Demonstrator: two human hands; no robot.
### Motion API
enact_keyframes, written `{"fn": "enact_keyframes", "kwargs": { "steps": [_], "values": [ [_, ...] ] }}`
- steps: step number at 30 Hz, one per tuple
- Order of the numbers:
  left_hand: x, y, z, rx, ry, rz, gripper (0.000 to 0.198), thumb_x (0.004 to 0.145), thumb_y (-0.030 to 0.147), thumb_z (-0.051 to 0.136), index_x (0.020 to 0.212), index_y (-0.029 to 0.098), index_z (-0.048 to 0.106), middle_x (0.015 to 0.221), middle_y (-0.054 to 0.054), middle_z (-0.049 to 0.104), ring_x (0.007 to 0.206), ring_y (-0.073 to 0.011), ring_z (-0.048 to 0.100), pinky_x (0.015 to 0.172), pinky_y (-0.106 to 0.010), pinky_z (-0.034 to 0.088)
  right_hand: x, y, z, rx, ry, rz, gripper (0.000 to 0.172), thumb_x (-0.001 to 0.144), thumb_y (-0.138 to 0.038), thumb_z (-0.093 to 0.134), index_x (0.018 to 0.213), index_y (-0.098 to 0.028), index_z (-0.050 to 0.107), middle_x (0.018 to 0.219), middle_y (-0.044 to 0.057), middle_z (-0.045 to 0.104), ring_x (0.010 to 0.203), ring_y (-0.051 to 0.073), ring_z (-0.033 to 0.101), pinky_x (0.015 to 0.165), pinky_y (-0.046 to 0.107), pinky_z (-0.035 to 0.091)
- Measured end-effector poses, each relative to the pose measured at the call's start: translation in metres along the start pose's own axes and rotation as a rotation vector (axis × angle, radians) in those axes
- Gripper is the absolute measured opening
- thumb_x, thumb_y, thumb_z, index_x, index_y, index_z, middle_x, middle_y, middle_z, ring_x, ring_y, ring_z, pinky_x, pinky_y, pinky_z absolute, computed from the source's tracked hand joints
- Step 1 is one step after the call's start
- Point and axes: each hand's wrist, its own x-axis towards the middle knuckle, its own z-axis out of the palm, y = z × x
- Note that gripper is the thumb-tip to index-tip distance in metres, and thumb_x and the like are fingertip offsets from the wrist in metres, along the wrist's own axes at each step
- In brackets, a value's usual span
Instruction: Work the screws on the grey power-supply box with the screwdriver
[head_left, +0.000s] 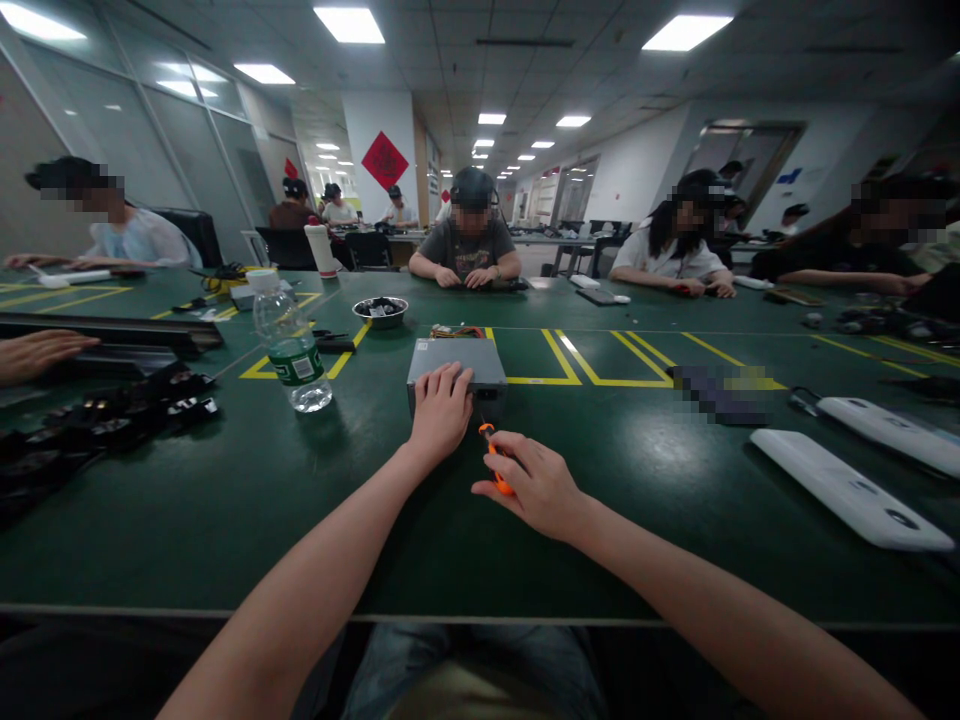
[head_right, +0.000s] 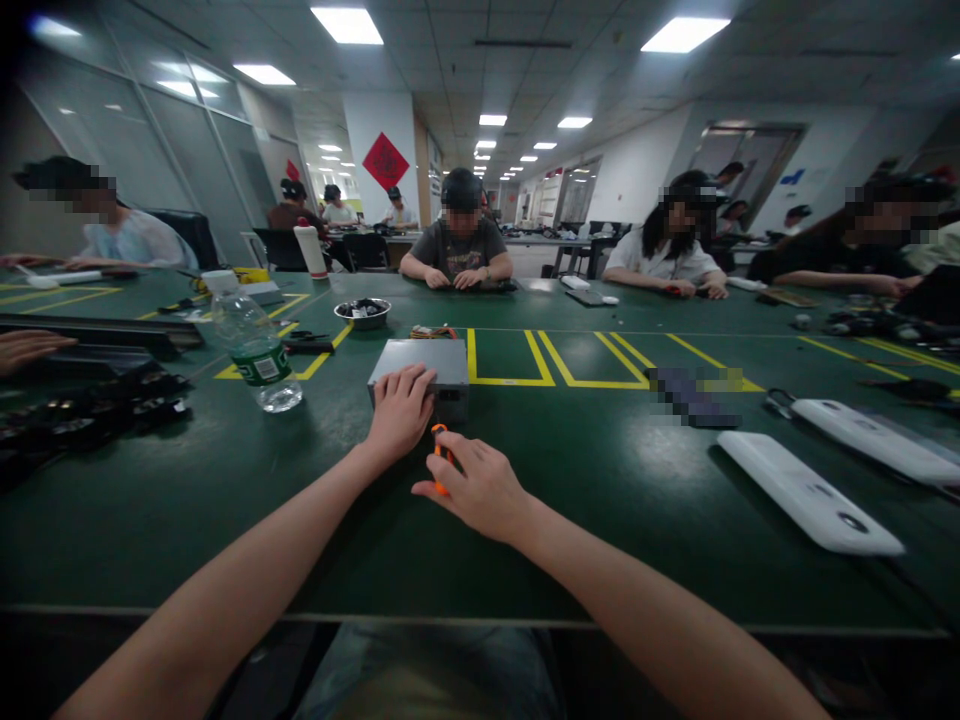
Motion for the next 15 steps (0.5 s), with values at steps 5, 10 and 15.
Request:
{"fn": "enact_keyframes", "kwargs": {
  "steps": [5,10,15],
  "values": [
    [0.0006,0.0004,0.0008,-0.006,0.000,-0.006,0.038,0.088,0.024,0.036,0.124,0.019,0.045,0.129,-0.011,0.047,0.120,-0.0248,0.038,0.099,-0.043,0.026,-0.0036,0.0011,0.0037,0.044,0.007,0.006,0.014,0.085,-0.027,0.051,0.091,-0.015,0.049,0.102,0.013,0.059,0.086,0.017,0.061,0.067,0.025,0.050],
    [0.0008,0.0007,-0.0009,-0.010,-0.004,-0.004,0.038,0.087,0.024,0.036,0.124,0.019,0.045,0.129,-0.011,0.047,0.120,-0.0250,0.038,0.098,-0.044,0.027,-0.0023,0.0008,0.0022,-0.011,-0.041,0.010,0.010,0.084,-0.016,0.048,0.093,-0.015,0.053,0.098,0.011,0.059,0.077,0.014,0.060,0.061,0.023,0.047],
    [0.0010,0.0007,-0.0013,-0.001,-0.003,-0.006,0.038,0.087,0.023,0.036,0.124,0.018,0.045,0.128,-0.011,0.047,0.120,-0.0250,0.038,0.098,-0.043,0.027,-0.0002,0.0024,0.0011,-0.116,-0.034,-0.009,0.009,0.084,-0.022,0.051,0.089,-0.017,0.057,0.085,0.007,0.057,0.068,0.013,0.055,0.059,0.025,0.045]
  ]
}}
